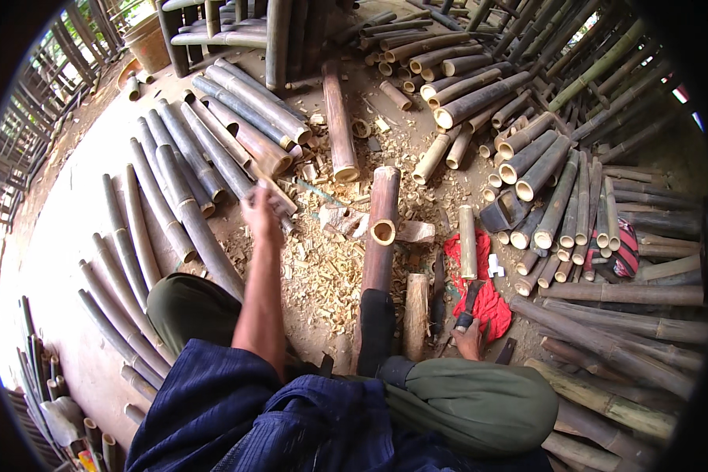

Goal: The person sits on the ground and uses a knife and a wooden mallet to carve the end of a bamboo pole. They repeatedly strike the knife to remove the inner pith and smooth the opening, occasionally inspecting the work and adjusting the bamboo's position.

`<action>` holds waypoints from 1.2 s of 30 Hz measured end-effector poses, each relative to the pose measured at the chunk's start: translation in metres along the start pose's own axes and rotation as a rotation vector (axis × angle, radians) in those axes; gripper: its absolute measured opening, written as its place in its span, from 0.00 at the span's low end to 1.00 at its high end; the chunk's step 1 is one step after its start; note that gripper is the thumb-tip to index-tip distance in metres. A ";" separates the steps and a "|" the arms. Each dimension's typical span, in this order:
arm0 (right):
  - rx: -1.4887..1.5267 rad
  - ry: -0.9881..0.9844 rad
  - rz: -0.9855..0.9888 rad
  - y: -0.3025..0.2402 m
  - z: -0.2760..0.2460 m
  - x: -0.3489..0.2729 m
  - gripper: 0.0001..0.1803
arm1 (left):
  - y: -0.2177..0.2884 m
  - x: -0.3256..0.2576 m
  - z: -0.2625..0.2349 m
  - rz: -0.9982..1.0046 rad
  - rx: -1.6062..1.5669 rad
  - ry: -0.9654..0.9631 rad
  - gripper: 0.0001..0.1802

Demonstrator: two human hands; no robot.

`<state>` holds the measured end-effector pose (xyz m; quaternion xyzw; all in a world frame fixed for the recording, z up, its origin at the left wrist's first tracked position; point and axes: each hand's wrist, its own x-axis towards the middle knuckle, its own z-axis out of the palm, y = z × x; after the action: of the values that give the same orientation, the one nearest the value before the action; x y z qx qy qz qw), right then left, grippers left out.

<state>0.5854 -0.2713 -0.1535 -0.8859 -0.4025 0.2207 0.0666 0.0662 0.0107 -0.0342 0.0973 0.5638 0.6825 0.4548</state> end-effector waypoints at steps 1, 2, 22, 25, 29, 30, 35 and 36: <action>0.054 0.076 -0.035 -0.010 0.012 0.005 0.34 | 0.016 0.038 -0.022 0.111 -0.016 0.109 0.26; 0.059 0.227 -0.019 0.022 -0.007 0.011 0.34 | 0.014 0.042 -0.009 0.054 -0.176 0.129 0.27; 0.474 -0.060 0.057 -0.201 -0.254 0.159 0.20 | -0.077 -0.014 -0.044 -0.373 0.891 -0.793 0.21; 0.377 -0.104 0.205 -0.204 -0.251 0.190 0.21 | -0.105 -0.049 -0.051 -0.560 0.843 -1.105 0.30; 0.169 -0.071 0.189 -0.201 -0.222 0.240 0.22 | -0.102 -0.075 -0.036 -0.503 0.978 -1.309 0.38; 0.138 -0.067 0.208 -0.199 -0.211 0.248 0.22 | -0.097 -0.079 -0.029 -0.467 0.998 -1.311 0.39; 0.204 -0.119 0.209 -0.184 -0.215 0.262 0.20 | -0.099 -0.082 -0.017 -0.360 1.010 -1.350 0.39; 0.274 -0.172 0.202 -0.183 -0.219 0.256 0.20 | -0.095 -0.085 -0.011 -0.317 1.086 -1.381 0.37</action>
<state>0.7051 0.0538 0.0098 -0.8822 -0.2821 0.3540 0.1298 0.1560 -0.0639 -0.0871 0.6096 0.4165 0.0393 0.6733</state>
